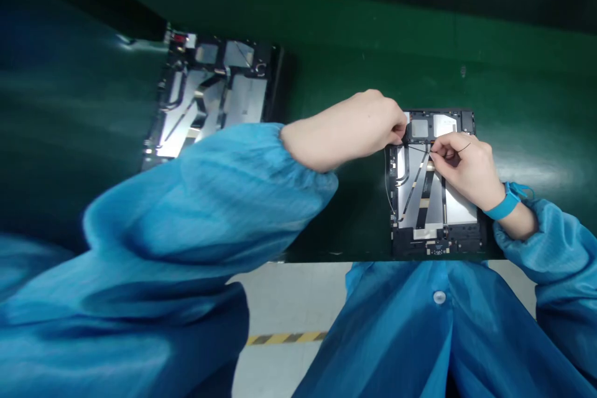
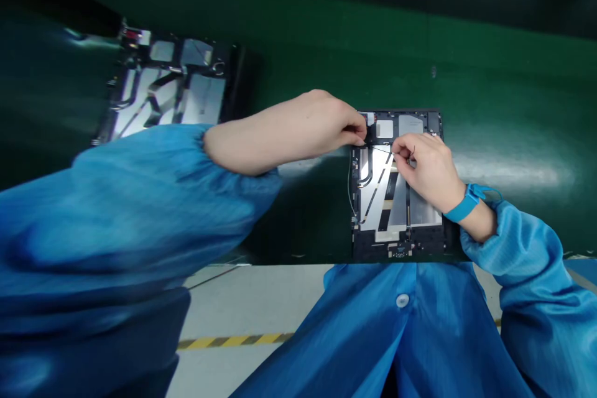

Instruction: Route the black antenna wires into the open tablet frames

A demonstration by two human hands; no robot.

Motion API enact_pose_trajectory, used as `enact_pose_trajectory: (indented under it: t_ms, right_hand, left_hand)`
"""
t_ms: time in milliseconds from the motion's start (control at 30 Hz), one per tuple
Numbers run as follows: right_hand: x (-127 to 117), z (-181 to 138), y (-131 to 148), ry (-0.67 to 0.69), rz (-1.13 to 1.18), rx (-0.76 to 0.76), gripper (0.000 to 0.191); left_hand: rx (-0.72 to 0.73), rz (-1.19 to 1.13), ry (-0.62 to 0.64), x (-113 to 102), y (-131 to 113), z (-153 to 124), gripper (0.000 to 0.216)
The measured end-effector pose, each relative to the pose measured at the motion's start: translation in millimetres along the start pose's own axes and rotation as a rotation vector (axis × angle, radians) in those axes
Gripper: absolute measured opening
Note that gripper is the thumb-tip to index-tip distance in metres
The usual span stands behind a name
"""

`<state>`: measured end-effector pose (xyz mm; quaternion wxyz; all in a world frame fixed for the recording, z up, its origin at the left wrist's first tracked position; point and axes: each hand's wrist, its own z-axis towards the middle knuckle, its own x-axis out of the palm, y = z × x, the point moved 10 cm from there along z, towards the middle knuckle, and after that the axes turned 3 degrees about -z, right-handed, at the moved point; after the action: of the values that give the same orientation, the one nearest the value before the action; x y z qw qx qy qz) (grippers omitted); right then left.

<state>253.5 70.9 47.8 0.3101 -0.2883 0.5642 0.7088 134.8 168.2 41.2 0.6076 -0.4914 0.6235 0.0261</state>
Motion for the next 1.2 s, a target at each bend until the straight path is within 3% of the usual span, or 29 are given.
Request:
enact_pose_trajectory:
  t_ms: [133,267,400,500,700,833,967,1067,1200]
  right_hand:
    - [2,-2,0,0.002,0.01,-0.011,0.015]
    - [-15,2,-8,-0.069,-0.003,-0.001,0.01]
    - [-38,13,-29,-0.146,-0.071,0.072,0.007]
    - [-35,23,-27,-0.084,-0.164,0.008,0.017]
    - [-20,15,-3,0.068,-0.272,-0.159,0.021]
    - [-31,2,-7,0.07,-0.122,-0.129,0.015]
    - [-37,-4,-36,0.006,0.113,0.049,0.006]
    - [-33,-7,-56,-0.038,0.271,0.157,0.009]
    - [-29,-8,-70,-0.084,0.433,0.209,0.012]
  left_hand:
    - [0.008,0.013,0.06,7,8,12,0.015]
    - [-0.022,0.001,-0.013,3,11,12,0.01]
    - [-0.051,0.053,-0.091,0,-8,-2,0.013]
    - [-0.128,0.073,-0.109,8,-26,-16,0.007]
    - [-0.263,0.2,-0.076,37,-49,-33,0.034]
    - [-0.288,0.238,-0.131,40,-49,-39,0.03]
    - [-0.288,0.22,-0.192,40,-42,-45,0.023]
    - [-0.268,0.245,-0.275,35,-41,-49,0.023]
    - [-0.272,0.17,-0.282,33,-38,-48,0.021]
